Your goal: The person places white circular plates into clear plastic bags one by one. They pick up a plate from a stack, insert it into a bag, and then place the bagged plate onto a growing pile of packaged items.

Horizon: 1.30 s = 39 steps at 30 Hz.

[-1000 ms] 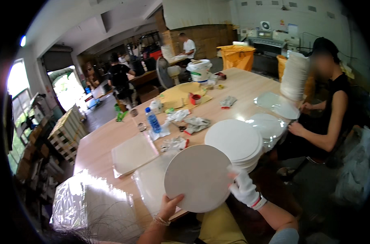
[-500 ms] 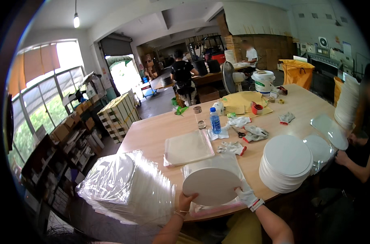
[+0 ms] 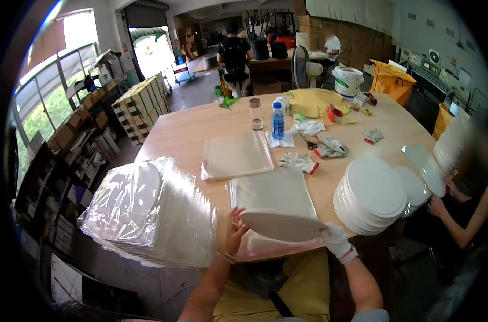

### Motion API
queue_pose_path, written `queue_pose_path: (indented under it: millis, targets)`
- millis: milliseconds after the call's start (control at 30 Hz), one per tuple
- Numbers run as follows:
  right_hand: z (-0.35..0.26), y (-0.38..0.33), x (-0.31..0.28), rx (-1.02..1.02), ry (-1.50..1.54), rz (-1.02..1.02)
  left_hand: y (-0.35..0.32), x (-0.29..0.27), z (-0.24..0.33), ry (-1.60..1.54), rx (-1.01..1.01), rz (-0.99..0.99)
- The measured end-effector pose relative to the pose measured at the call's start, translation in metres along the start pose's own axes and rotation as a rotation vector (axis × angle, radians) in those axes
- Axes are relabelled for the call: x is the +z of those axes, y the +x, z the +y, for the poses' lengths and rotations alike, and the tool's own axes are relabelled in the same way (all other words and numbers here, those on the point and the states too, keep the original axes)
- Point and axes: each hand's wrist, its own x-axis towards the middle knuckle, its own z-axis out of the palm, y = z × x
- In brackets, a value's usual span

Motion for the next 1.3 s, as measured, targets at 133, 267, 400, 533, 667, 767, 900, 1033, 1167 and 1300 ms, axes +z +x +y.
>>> queue_pose_path:
  millis: [133,267,400,533,667,767,900,1033,1167,1300]
  targets:
    - [0.019,-0.075,-0.036,0.323,0.419,0.107,-0.002,0.008,-0.030,0.909,0.219,-0.326]
    - [-0.023,-0.134,-0.073,0.747,1.090,0.032,-0.004,0.042,-0.033,1.692,0.191,-0.551]
    - [-0.042,-0.145,-0.054,0.860,1.144,-0.096,0.017,0.039,-0.045,1.763,0.234,-0.554]
    - [-0.048,-0.140,-0.043,0.855,1.249,-0.272,0.008,0.045,-0.039,1.783,0.384,-0.490]
    - [-0.047,-0.131,-0.033,0.900,1.256,-0.248,0.033,0.031,-0.066,1.763,0.298,-0.565]
    - [-0.048,-0.123,-0.022,0.948,1.207,-0.196,0.041,0.008,-0.079,1.559,0.359,-0.563]
    - [-0.065,-0.098,0.004,1.030,1.233,-0.044,0.027,0.008,-0.023,1.527,0.684,-0.132]
    - [-0.080,-0.086,0.026,1.096,1.364,0.207,0.015,0.010,0.003,1.333,-0.166,0.175]
    - [-0.087,-0.070,0.042,1.058,1.502,0.312,0.022,-0.001,0.001,0.314,-0.644,-0.063]
    - [-0.097,-0.053,0.060,1.076,1.470,0.349,-0.020,0.033,-0.049,-0.070,-0.176,0.156]
